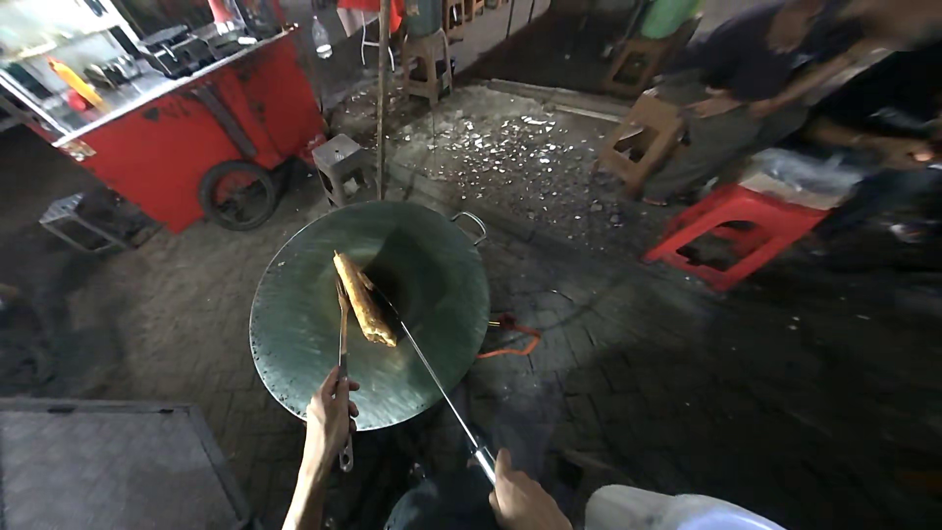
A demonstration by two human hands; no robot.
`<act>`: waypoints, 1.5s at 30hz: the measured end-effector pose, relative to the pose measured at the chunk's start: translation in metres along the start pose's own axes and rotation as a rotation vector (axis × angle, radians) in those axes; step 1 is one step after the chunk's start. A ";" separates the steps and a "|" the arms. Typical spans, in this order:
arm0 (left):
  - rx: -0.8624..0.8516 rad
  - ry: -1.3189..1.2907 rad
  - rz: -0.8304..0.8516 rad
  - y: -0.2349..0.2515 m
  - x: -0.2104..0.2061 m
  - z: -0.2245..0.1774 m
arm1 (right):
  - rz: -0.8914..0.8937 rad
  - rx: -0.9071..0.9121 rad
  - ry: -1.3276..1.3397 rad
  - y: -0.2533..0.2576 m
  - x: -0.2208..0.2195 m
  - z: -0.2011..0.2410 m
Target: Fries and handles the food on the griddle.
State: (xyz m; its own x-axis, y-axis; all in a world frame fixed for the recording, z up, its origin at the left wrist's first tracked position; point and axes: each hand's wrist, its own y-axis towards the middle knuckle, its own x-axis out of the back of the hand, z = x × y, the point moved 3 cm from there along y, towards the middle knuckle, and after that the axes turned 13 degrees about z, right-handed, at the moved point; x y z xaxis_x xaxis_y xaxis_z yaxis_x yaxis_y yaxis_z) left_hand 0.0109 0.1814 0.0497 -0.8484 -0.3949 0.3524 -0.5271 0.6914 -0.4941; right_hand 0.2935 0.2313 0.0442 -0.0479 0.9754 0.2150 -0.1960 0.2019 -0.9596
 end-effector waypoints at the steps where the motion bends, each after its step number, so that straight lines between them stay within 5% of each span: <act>1: 0.005 -0.005 0.000 0.000 0.000 0.000 | -0.005 0.002 -0.001 0.000 0.000 0.000; 17: 0.028 0.022 -0.001 -0.002 0.001 -0.004 | 0.012 0.015 -0.001 0.004 0.002 0.000; 23: 0.077 0.039 0.053 -0.005 0.022 0.003 | -0.052 0.243 0.128 0.038 0.003 -0.030; 31: -0.039 -0.077 0.099 0.002 0.059 0.061 | 0.053 0.490 0.470 0.069 0.029 -0.041; 45: -0.082 -0.272 -0.015 -0.035 0.101 0.122 | 0.089 0.560 0.327 0.045 0.018 0.015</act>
State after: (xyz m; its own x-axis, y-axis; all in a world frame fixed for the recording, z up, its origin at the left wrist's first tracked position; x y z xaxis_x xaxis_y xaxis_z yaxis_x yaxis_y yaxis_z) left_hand -0.0624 0.0438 0.0059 -0.8282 -0.5456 0.1280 -0.5435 0.7262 -0.4210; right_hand 0.2688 0.2562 0.0080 0.1955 0.9806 -0.0116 -0.6895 0.1290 -0.7127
